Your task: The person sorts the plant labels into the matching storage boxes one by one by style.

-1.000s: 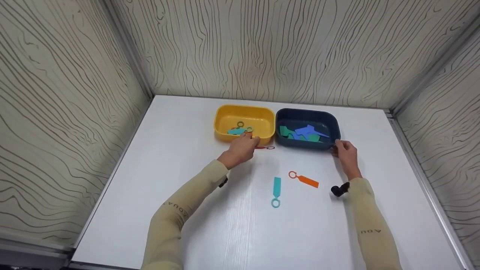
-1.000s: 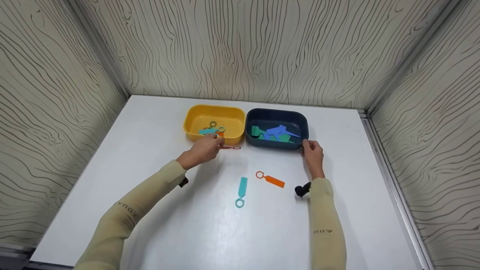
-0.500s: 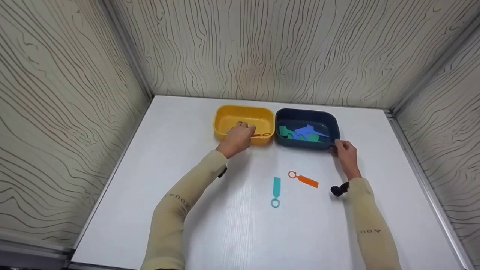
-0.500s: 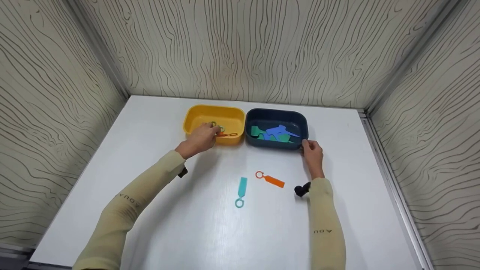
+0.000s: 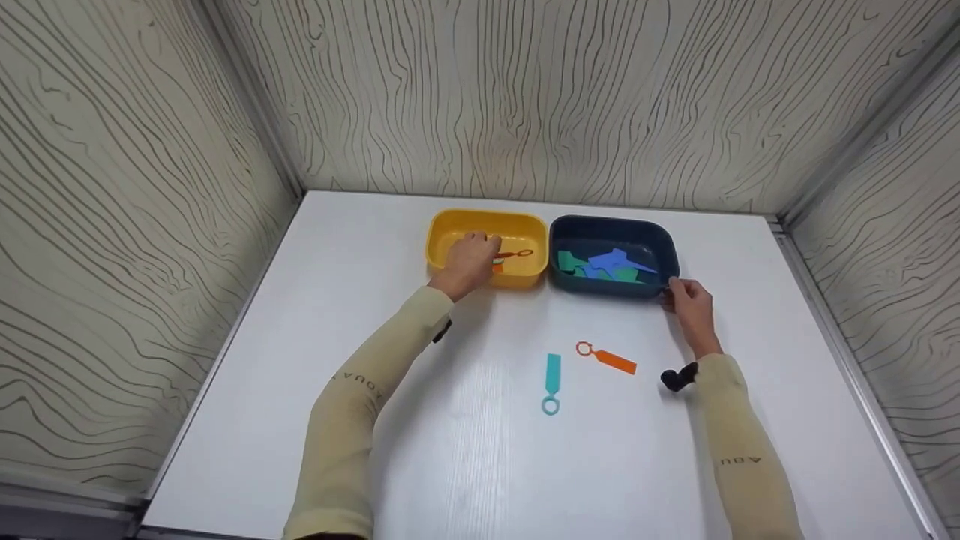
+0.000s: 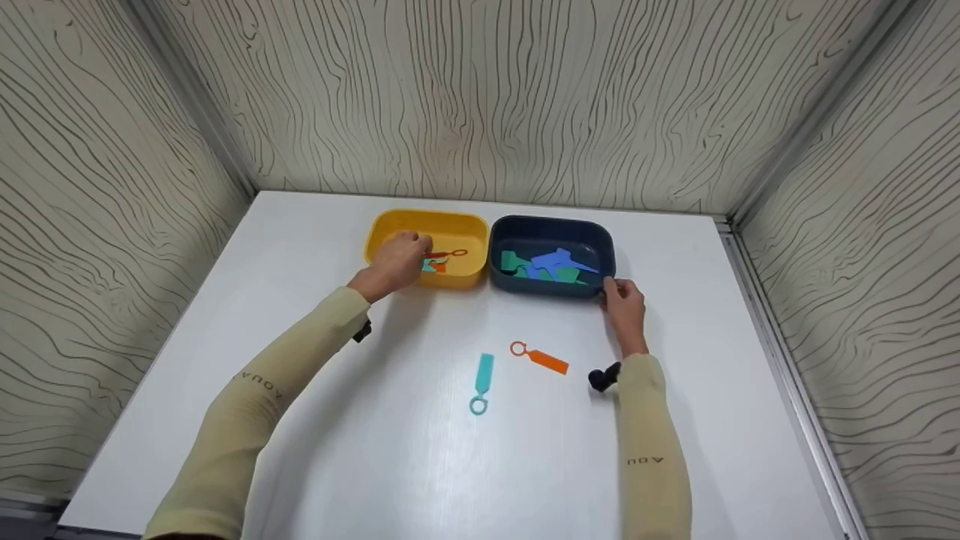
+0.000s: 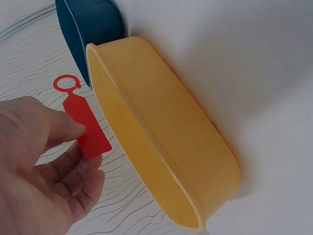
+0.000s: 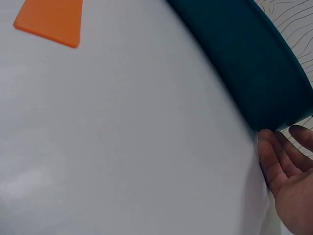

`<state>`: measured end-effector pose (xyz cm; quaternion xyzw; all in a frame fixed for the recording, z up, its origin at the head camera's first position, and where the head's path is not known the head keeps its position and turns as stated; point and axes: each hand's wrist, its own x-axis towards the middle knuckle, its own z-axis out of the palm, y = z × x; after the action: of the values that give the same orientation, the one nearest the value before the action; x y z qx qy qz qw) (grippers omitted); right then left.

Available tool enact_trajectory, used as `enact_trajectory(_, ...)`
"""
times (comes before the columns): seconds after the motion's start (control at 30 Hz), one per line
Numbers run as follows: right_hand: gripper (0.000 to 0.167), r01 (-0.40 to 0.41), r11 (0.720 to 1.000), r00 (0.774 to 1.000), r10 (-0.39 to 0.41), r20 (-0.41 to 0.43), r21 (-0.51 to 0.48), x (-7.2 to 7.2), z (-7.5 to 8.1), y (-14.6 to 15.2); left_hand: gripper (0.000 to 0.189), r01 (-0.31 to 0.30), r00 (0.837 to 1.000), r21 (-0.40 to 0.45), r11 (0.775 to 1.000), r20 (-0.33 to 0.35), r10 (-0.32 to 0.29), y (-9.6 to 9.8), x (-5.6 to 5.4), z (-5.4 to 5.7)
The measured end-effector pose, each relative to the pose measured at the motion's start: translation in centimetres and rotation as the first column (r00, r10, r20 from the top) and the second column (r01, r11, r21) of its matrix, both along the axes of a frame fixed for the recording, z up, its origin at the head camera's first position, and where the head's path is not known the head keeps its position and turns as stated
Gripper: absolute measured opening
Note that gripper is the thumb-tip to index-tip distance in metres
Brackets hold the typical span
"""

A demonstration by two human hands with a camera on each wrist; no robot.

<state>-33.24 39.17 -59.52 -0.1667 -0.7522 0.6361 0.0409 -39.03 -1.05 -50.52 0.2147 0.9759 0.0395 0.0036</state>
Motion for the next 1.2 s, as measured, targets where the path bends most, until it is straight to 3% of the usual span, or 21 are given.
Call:
enact_trajectory(0.2, 0.053, -0.008, 1.0, 1.0, 0.008, 0.008, -0.003, 0.3, 0.6, -0.1, 0.032, 0.008, 0.999, -0.002, 1.0, -0.042, -0.008, 0.1, -0.7, 0.2)
enact_trajectory(0.4, 0.049, 0.007, 1.0, 1.0, -0.007, 0.01, -0.02, 0.0, 0.2, 0.0, 0.03, 0.004, 0.993, 0.066, 0.998, -0.121, 0.004, -0.1, -1.5, -0.1)
enact_trajectory(0.57, 0.047, 0.02, 1.0, 1.0, -0.02, 0.014, -0.01, -0.6, -1.0, 0.5, 0.031, -0.027, 0.994, 0.071, 0.997, -0.101, 0.034, -0.4, -1.6, -0.4)
enact_trajectory(0.7, 0.051, 0.024, 0.999, 1.0, -0.024, 0.0, 0.027, -1.0, -1.9, 1.0, 0.027, -0.032, 0.995, 0.07, 0.997, -0.088, 0.038, -0.5, -1.4, -0.5)
enact_trajectory(0.83, 0.053, 0.023, 1.0, 1.0, -0.023, -0.02, 0.019, -1.1, -2.2, 1.1, 0.025, -0.016, 0.992, 0.061, 0.998, -0.12, 0.023, -0.6, -1.1, -0.5)
enact_trajectory(1.07, 0.054, 0.027, 0.999, 1.0, -0.027, -0.005, 0.035, -1.1, -2.1, 1.1, 0.025, 0.073, 0.982, 0.036, 0.997, -0.179, -0.066, -0.7, 0.1, -0.3)
enact_trajectory(1.2, 0.055, 0.021, 0.999, 1.0, -0.021, 0.012, 0.036, -1.1, -2.1, 1.2, 0.021, 0.125, 0.979, 0.091, 0.988, -0.171, -0.108, -0.6, 0.9, -0.6)
